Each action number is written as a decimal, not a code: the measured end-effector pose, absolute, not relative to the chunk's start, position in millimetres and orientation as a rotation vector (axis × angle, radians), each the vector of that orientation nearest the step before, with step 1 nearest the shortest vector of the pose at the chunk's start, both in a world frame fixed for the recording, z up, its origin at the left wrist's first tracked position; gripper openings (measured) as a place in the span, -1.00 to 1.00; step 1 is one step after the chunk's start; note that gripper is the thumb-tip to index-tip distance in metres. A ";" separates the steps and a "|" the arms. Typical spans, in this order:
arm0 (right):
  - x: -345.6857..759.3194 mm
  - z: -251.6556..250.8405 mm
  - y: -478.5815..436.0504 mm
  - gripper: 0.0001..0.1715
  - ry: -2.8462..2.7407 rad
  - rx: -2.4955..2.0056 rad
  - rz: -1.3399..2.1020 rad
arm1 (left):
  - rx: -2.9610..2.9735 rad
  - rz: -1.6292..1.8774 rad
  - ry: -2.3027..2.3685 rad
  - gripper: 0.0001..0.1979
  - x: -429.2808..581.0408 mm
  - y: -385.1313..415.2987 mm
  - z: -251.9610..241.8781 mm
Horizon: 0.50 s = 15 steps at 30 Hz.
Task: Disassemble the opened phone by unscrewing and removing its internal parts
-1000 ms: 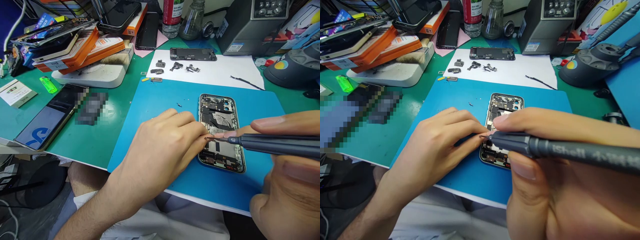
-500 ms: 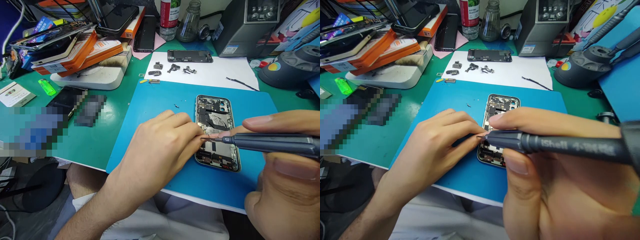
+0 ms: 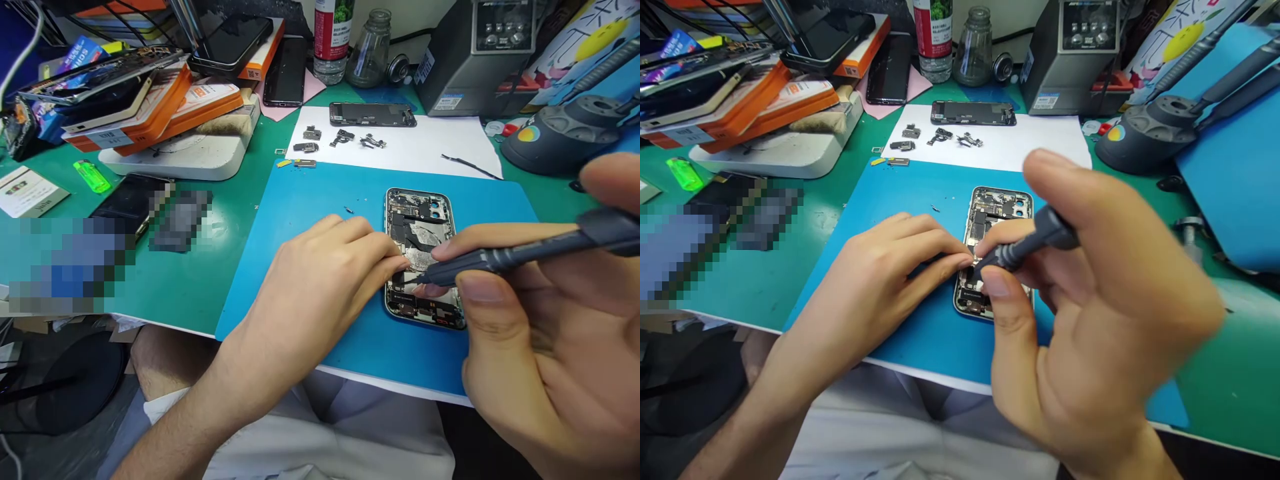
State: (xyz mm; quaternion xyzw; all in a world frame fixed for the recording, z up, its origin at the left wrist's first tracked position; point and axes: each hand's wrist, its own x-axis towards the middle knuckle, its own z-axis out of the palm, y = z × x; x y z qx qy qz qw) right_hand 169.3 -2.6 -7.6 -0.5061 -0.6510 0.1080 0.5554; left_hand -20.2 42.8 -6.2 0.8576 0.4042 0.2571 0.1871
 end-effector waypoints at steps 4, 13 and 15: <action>169.0 -11.9 4.2 -0.18 -1.678 -1.185 0.207 | 2.414 0.708 1.137 -0.77 -19.4 42.9 -6.9; 172.7 -10.9 6.1 -0.07 -1.807 -1.108 0.113 | 2.424 0.713 1.122 -0.72 -20.2 41.9 -7.7; 171.8 -10.2 4.5 -0.08 -1.818 -1.134 0.122 | 2.421 0.712 1.128 -0.71 -20.2 41.3 -7.8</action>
